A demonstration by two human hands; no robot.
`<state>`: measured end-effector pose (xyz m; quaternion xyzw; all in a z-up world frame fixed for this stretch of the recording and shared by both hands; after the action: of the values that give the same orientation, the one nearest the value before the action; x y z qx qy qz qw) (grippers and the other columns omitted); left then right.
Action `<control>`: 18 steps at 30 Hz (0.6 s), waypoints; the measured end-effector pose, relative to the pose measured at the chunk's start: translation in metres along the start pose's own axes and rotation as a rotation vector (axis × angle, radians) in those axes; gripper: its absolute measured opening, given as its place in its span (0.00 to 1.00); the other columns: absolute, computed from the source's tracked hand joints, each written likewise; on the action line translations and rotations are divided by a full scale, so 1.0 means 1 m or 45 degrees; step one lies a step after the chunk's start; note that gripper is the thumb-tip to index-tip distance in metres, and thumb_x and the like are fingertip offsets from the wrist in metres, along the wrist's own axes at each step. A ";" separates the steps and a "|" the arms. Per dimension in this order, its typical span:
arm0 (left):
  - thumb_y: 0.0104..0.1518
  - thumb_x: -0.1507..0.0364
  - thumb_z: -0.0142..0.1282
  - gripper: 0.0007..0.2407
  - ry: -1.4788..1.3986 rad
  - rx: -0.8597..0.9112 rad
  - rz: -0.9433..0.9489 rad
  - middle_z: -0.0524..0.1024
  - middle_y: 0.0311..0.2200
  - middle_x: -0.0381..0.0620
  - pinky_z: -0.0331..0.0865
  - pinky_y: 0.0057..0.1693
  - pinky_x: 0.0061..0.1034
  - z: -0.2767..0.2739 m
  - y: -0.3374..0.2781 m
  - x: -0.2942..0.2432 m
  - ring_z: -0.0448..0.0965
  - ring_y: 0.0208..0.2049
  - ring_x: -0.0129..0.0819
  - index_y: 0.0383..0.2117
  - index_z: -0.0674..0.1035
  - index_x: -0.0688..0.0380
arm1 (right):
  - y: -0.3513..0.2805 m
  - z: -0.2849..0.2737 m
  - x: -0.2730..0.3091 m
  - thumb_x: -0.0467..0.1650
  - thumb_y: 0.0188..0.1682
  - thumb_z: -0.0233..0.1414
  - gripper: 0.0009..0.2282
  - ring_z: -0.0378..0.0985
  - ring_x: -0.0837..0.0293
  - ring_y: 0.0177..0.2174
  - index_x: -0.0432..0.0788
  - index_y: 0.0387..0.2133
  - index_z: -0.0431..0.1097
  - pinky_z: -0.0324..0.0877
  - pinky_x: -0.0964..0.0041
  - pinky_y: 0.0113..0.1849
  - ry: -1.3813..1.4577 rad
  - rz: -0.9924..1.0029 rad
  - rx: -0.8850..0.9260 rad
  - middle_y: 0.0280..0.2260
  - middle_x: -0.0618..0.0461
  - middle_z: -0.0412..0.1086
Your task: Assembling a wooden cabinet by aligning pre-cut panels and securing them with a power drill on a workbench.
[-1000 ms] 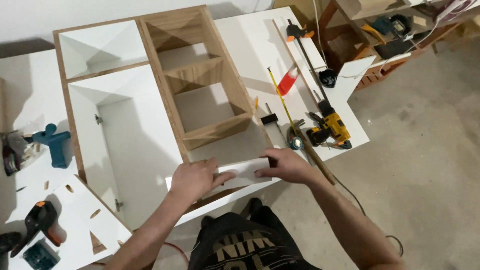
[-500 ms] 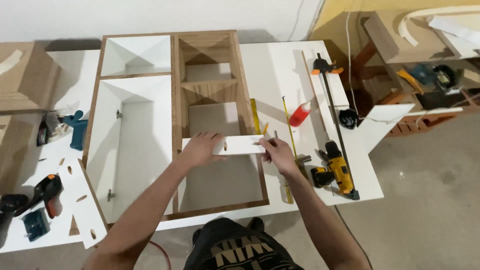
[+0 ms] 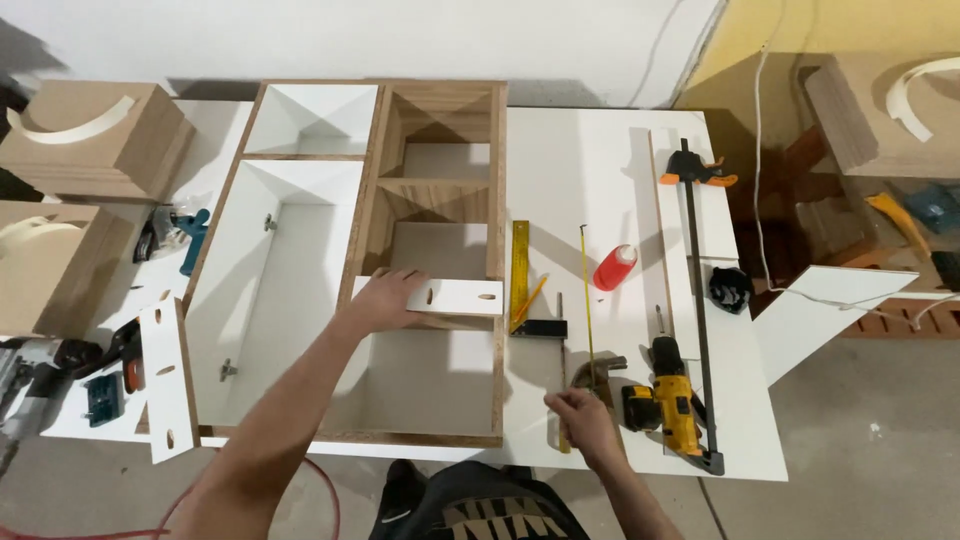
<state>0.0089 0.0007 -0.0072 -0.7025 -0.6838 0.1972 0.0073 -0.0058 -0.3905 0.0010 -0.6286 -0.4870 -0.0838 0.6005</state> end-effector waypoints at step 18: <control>0.56 0.68 0.67 0.06 -0.508 -0.851 -0.166 0.86 0.26 0.40 0.77 0.29 0.24 0.092 -0.218 -0.113 0.86 0.24 0.29 0.26 0.86 0.54 | 0.079 -0.043 -0.046 0.53 0.43 0.53 0.19 0.81 0.54 0.40 0.57 0.32 0.82 0.68 0.68 0.43 -0.842 -0.331 -0.215 0.38 0.53 0.81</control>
<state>-0.2249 -0.1176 -0.0012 -0.5692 -0.7414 0.0953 -0.3425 0.0470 -0.4344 -0.0726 -0.6020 -0.7221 0.0084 0.3408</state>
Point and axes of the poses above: each hand's wrist, its own y-axis towards the middle knuckle, its own z-axis out of the palm, x = y × z, the point moved 1 cm from there along y, towards the middle knuckle
